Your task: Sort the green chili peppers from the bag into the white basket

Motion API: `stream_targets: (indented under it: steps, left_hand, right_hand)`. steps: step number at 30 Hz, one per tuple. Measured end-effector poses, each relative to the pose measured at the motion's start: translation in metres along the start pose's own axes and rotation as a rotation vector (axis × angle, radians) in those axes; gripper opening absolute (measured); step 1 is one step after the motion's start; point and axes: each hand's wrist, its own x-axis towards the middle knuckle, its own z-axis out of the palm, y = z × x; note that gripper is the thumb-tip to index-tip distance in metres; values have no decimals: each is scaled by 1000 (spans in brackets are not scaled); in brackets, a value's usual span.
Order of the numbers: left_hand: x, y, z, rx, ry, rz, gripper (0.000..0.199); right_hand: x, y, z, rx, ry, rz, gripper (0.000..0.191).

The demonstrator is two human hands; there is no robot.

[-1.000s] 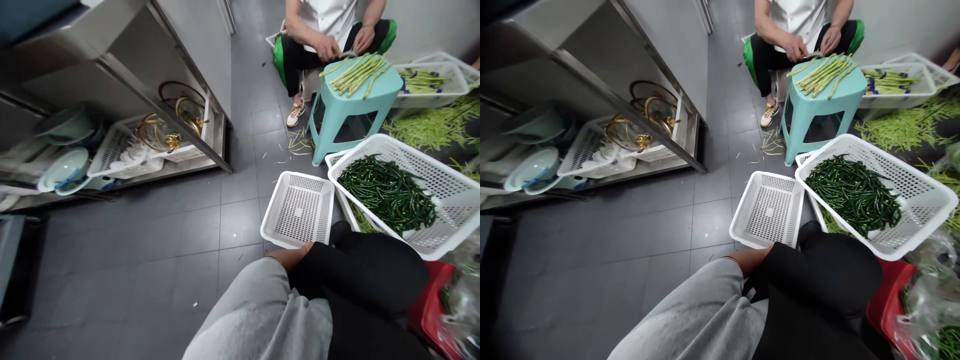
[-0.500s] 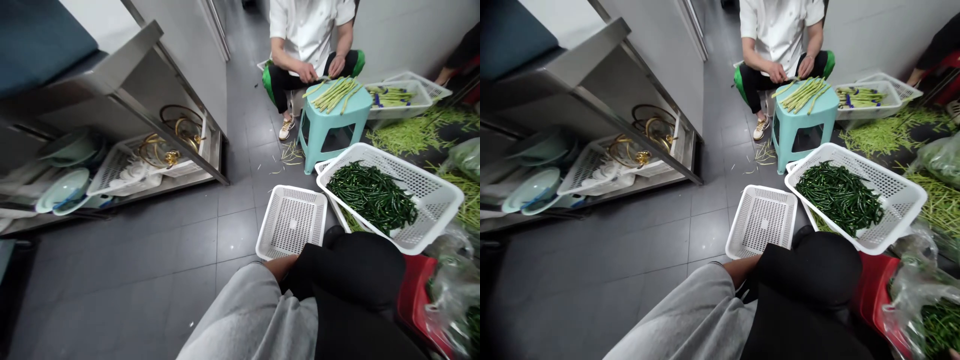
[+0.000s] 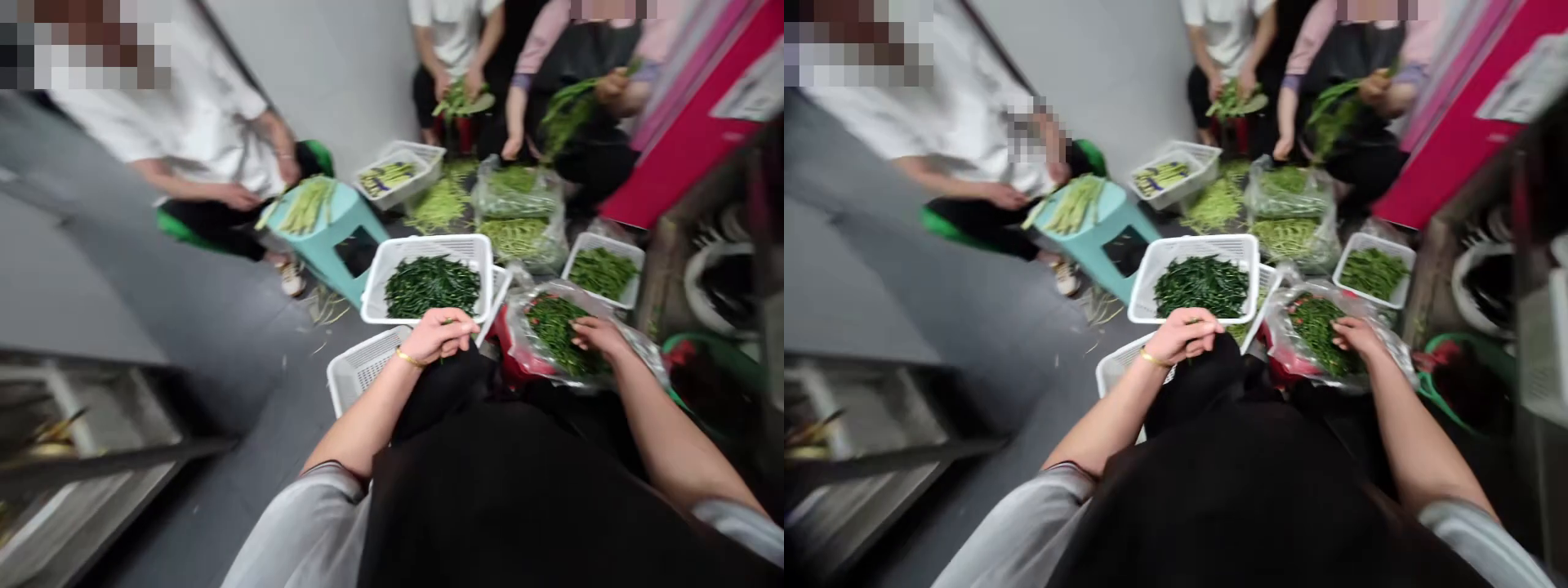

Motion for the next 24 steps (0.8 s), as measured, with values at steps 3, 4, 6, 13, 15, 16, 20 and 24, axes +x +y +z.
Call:
stream_targets:
  steps: [3,4,6,13,15,16,20,24]
  left_hand:
    - [68,-17,89,138,-295,-198,30]
    - [89,-31,113,156,-276,-251,30]
    - [125,-62,148,183,-100,-289,28]
    - [166,-117,165,32,160,-282,27]
    - [159,-121,158,-91,191,-280,28]
    - [155,-123,154,-142,203,-287,29]
    - [138,-130,145,-191,185,-305,31]
    - [133,-133,149,-169,48,-391,27]
  right_hand:
    - [-11,21,-30,106,-44,127,25]
    - [-13,22,-31,131,-72,109,29]
    - [-18,19,-24,156,-114,34,33]
    - [-41,25,0,-209,128,-384,26]
    - [-48,32,6,-244,126,-437,25]
    - [-53,36,10,-257,70,-428,27]
    - [-76,53,27,-280,-90,-378,43]
    - [-100,55,30,-441,-78,-477,45]
